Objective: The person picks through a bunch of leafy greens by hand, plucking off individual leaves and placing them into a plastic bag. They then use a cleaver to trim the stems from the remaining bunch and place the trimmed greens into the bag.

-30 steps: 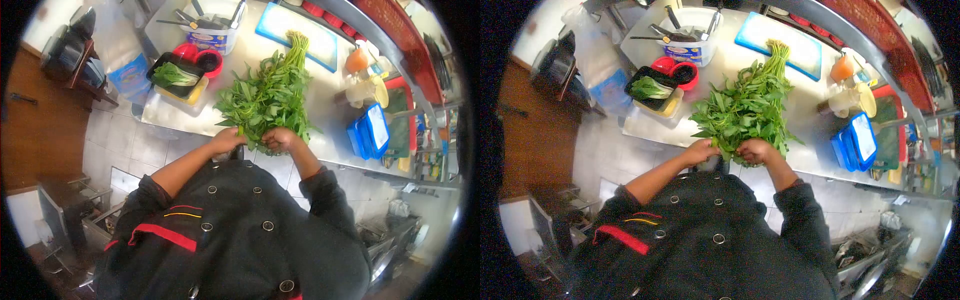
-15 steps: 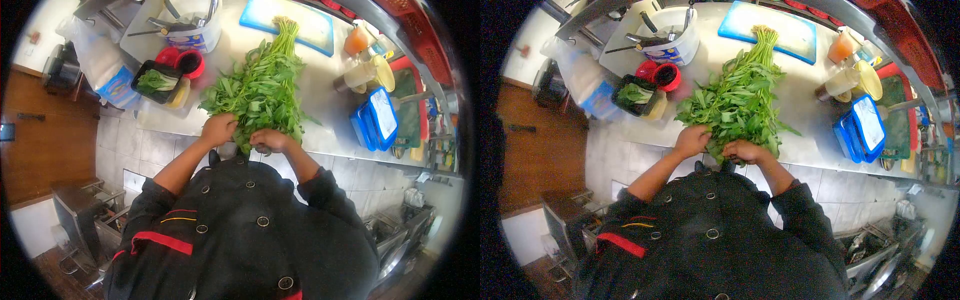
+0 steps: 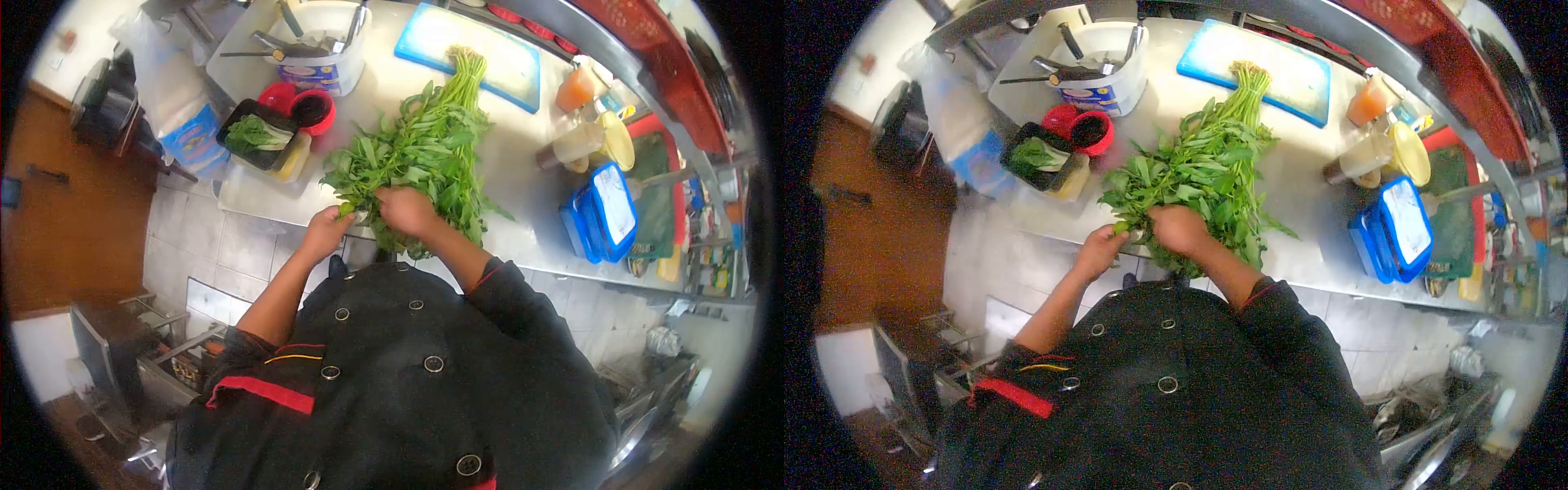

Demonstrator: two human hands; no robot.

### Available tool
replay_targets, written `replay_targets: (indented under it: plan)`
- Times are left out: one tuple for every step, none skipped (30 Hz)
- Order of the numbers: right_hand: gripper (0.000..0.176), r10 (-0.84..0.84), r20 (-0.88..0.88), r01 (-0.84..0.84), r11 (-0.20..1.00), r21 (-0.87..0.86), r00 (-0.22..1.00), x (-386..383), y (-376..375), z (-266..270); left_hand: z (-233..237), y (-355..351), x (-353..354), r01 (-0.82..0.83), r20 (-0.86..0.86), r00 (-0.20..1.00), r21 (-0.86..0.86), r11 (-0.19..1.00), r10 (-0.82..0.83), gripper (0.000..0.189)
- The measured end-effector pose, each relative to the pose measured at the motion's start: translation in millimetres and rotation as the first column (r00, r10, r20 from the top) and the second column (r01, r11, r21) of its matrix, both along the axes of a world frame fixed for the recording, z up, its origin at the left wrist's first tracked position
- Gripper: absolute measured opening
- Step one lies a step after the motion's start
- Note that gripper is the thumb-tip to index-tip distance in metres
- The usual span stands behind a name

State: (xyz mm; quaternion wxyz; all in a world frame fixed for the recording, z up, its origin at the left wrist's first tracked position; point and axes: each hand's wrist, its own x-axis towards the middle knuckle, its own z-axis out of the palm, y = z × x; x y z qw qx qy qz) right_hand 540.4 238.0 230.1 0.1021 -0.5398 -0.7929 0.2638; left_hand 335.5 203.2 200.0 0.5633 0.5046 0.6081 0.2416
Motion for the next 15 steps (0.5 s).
replay_targets:
  plan:
    - [0.020,0.032,0.111,-0.030,0.999,-0.022,0.993,-0.3,1.0,-0.9,4.4,-1.0,2.3,0.038,-0.023,0.999,0.116,0.992,-0.036,0.025]
    - [0.023,0.067,0.221,-0.058,0.997,-0.047,0.973,-0.4,2.1,-2.1,6.3,-1.6,3.2,0.075,-0.053,0.997,0.229,0.970,-0.064,0.026]
    - [0.023,0.089,0.233,-0.081,0.996,-0.045,0.968,2.7,4.3,-3.8,4.4,0.5,2.4,0.049,-0.041,0.998,0.233,0.971,-0.040,0.026]
    - [0.022,0.112,0.265,-0.107,0.994,-0.036,0.958,9.6,5.1,-6.0,1.5,2.9,0.8,0.100,-0.127,0.989,0.210,0.973,-0.074,0.028]
    - [0.021,0.132,0.296,-0.130,0.991,-0.028,0.946,16.2,5.2,-9.1,-1.6,3.9,-0.6,0.151,-0.212,0.971,0.179,0.972,-0.112,0.029]
    - [0.021,0.147,0.304,-0.144,0.989,-0.032,0.941,21.5,4.1,-13.0,-4.6,3.7,-2.5,0.135,-0.204,0.974,0.178,0.975,-0.098,0.029]
    - [0.022,0.166,0.259,-0.178,0.984,0.020,0.951,27.1,2.5,-17.0,-7.1,3.4,-4.8,0.096,-0.165,0.984,0.173,0.980,-0.067,0.030]
    - [0.022,0.181,0.211,-0.201,0.977,0.074,0.960,32.8,0.5,-21.5,-9.3,2.3,-6.5,0.063,-0.128,0.991,0.168,0.984,-0.042,0.031]
    - [0.022,0.180,0.212,-0.198,0.978,0.070,0.961,37.8,-1.7,-23.0,-6.9,0.5,-6.8,0.065,-0.126,0.991,0.165,0.984,-0.045,0.031]
    - [0.022,0.168,0.133,-0.181,0.979,0.098,0.977,43.0,-4.0,-25.0,-3.2,-0.8,-7.2,0.023,-0.127,0.992,0.176,0.984,0.000,0.031]
    - [0.022,0.154,0.051,-0.160,0.979,0.126,0.987,47.7,-6.2,-27.0,-0.8,-1.3,-7.7,-0.017,-0.129,0.991,0.190,0.982,0.042,0.031]
    - [0.022,0.145,0.048,-0.150,0.981,0.125,0.988,50.9,-8.0,-26.2,-8.5,-1.0,-10.0,-0.007,-0.131,0.991,0.188,0.982,0.032,0.031]
    - [0.023,0.107,-0.062,-0.100,0.989,0.108,0.992,52.8,-9.3,-23.6,-18.1,0.0,-13.3,-0.040,-0.102,0.993,0.225,0.974,0.065,0.031]
    - [0.024,0.067,-0.172,-0.053,0.995,0.086,0.983,54.3,-10.8,-21.0,-27.8,0.9,-16.5,-0.075,-0.073,0.993,0.259,0.963,0.097,0.031]
    - [0.024,0.060,-0.178,-0.045,0.995,0.086,0.982,56.3,-13.2,-18.2,-24.5,2.0,-16.9,-0.065,-0.080,0.993,0.259,0.964,0.089,0.031]
